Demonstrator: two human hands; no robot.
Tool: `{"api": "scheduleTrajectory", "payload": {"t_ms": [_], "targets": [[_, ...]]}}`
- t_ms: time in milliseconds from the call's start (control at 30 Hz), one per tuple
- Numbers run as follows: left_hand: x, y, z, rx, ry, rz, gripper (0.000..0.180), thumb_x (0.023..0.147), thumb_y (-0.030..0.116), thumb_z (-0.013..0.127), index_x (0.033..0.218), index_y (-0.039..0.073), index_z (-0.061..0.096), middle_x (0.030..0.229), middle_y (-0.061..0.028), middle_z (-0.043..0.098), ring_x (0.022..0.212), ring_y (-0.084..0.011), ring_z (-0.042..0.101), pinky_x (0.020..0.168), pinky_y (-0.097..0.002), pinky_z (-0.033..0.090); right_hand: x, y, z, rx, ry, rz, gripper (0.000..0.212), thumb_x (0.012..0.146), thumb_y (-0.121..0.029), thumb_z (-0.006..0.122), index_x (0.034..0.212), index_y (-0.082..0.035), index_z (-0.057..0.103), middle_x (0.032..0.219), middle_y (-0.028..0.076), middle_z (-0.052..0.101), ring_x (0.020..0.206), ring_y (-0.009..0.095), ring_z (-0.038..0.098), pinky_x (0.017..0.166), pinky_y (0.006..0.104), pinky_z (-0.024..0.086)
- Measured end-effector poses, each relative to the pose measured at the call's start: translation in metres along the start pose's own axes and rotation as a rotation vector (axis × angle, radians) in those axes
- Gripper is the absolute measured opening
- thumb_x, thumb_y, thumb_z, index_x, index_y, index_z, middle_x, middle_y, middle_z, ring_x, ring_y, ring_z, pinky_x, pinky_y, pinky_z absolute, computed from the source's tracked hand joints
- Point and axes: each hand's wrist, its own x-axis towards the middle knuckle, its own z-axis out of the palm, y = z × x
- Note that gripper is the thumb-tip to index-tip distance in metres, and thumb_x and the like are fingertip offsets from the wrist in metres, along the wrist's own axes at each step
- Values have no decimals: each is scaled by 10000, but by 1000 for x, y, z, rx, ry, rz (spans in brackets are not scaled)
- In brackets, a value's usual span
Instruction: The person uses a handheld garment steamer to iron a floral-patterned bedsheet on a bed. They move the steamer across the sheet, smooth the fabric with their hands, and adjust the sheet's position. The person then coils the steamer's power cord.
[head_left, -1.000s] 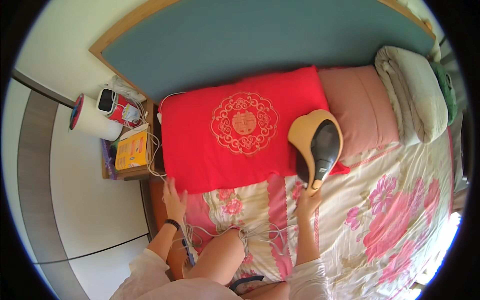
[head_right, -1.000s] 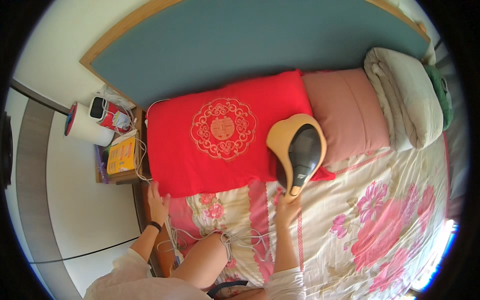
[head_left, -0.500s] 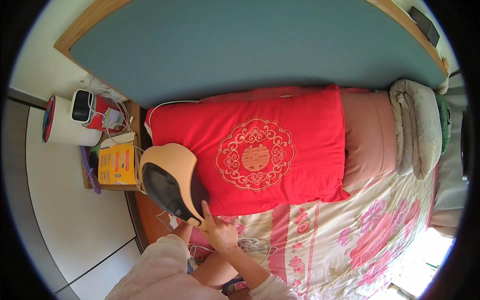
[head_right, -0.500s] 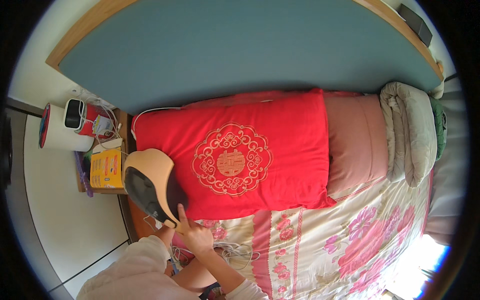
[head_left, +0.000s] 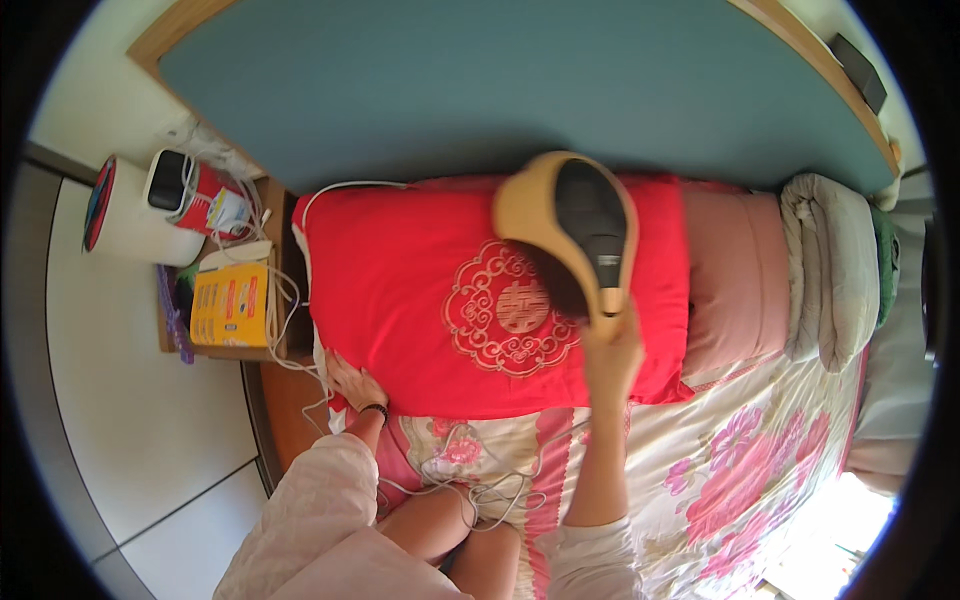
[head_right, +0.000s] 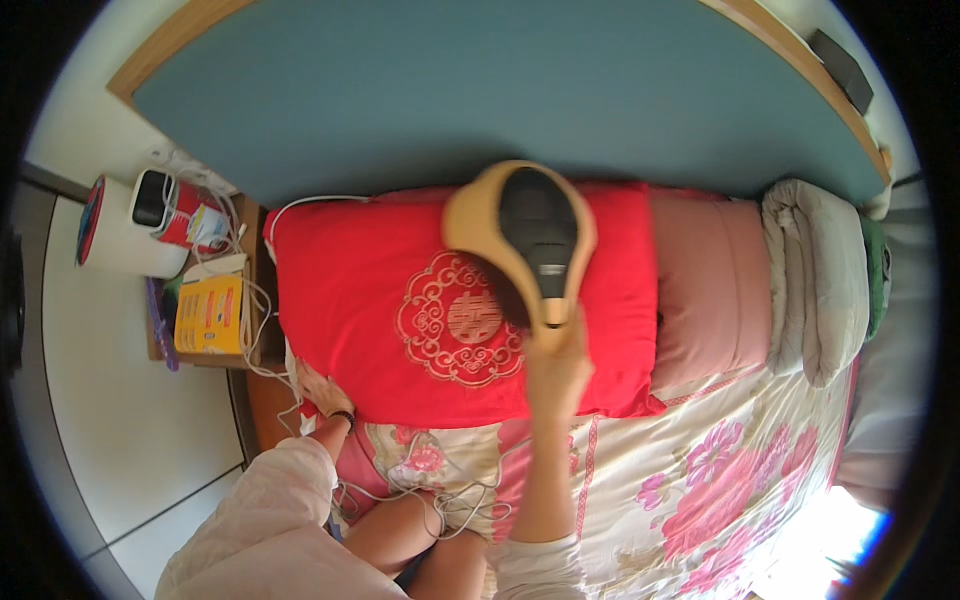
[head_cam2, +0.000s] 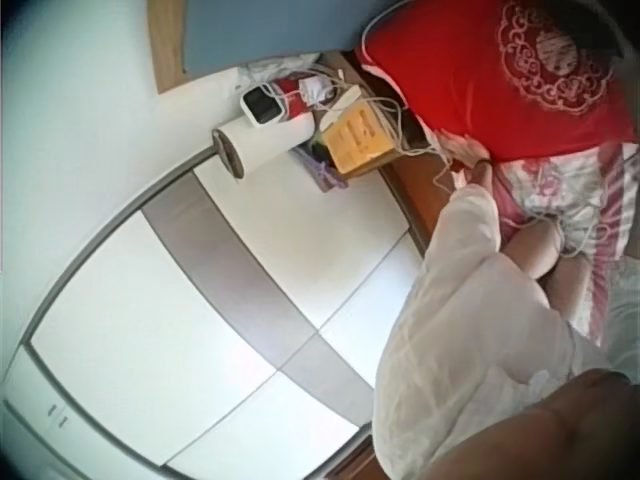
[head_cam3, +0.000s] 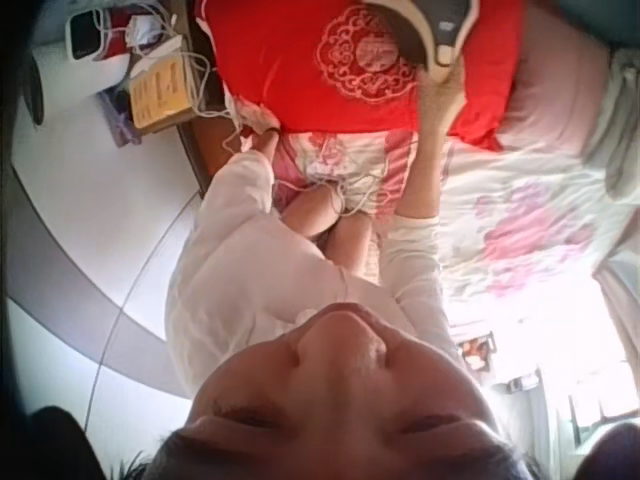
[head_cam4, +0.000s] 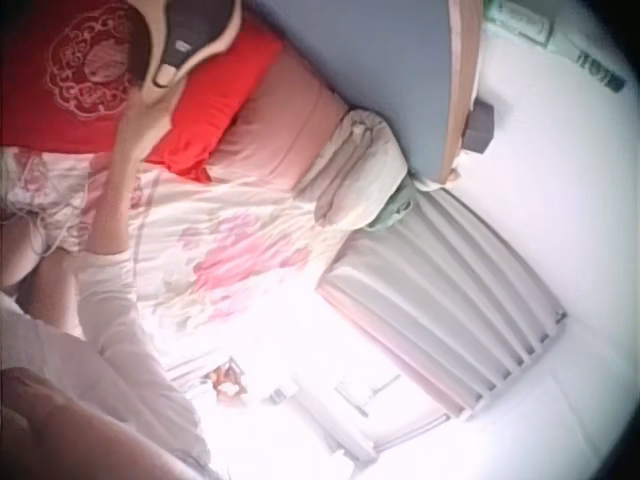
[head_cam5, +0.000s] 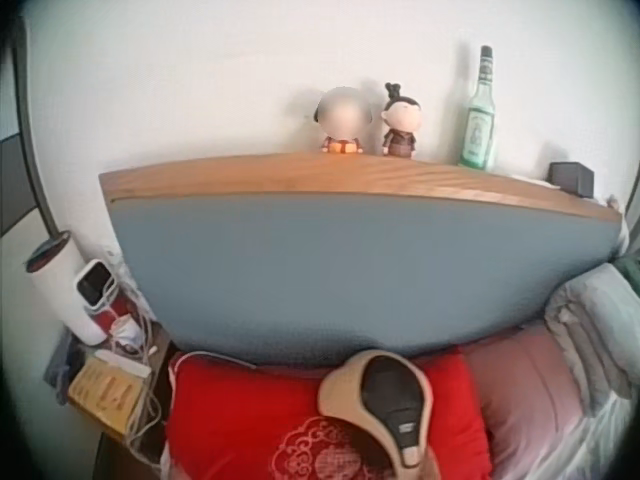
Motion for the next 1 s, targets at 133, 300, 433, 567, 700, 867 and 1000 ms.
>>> {"api": "scheduleTrajectory", "payload": {"t_ms": [133, 300, 433, 567, 700, 867, 1000], "targets": [[5, 5, -15, -3, -28, 13, 701, 859, 226, 515, 1443, -59, 249, 1522, -197, 240, 1402, -370, 209, 1140, -501, 145, 6, 41, -29, 80, 112, 237, 540, 769, -86, 698, 1266, 26, 516, 932, 180, 661, 738, 236, 640, 670, 348, 511], [5, 1, -18, -1, 91, 139, 646, 888, 242, 404, 1443, -47, 244, 1491, -232, 275, 1376, -381, 261, 1099, -500, 198, -47, 84, -41, 256, 104, 506, 357, 791, -95, 663, 1103, 41, 556, 726, 116, 601, 487, 185, 543, 440, 333, 414], [7, 1, -20, 45, 108, 170, 631, 900, 238, 398, 1444, -42, 247, 1480, -221, 291, 1370, -369, 280, 1090, -488, 219, -118, 126, -65, -51, 122, 268, 406, 779, -90, 650, 1144, 50, 541, 837, 212, 641, 712, 350, 634, 654, 423, 492], [13, 1, -21, 132, 71, 155, 622, 905, 222, 442, 1439, -38, 258, 1482, -208, 296, 1373, -341, 290, 1073, -471, 250, -179, 149, -113, -18, -56, 391, 596, 738, -105, 672, 1293, 16, 490, 986, 265, 639, 906, 405, 638, 798, 448, 483], [16, 0, -32, 229, -22, 138, 625, 912, 173, 478, 1452, -30, 239, 1482, -194, 294, 1370, -331, 303, 1070, -463, 278, -250, 192, -153, -118, -186, 468, 694, 717, -86, 680, 1359, -14, 426, 940, 279, 651, 899, 434, 649, 771, 463, 498], [2, 12, -40, 0, 56, -82, 584, 943, 136, 441, 1474, 4, 238, 1545, -196, 204, 1391, -358, 273, 1145, -480, 175, -350, 237, -193, -195, -174, 501, 790, 684, -83, 695, 1408, -53, 383, 987, 269, 655, 907, 450, 638, 771, 482, 504], [-91, 152, -109, -101, -333, 775, 755, 782, 161, 645, 1469, 142, 332, 1524, -162, 280, 1400, -366, 288, 1093, -605, 243, -385, 217, -217, -229, -207, 660, 718, 709, -85, 686, 1372, -18, 417, 1137, 265, 604, 1078, 419, 585, 886, 445, 464]]}}
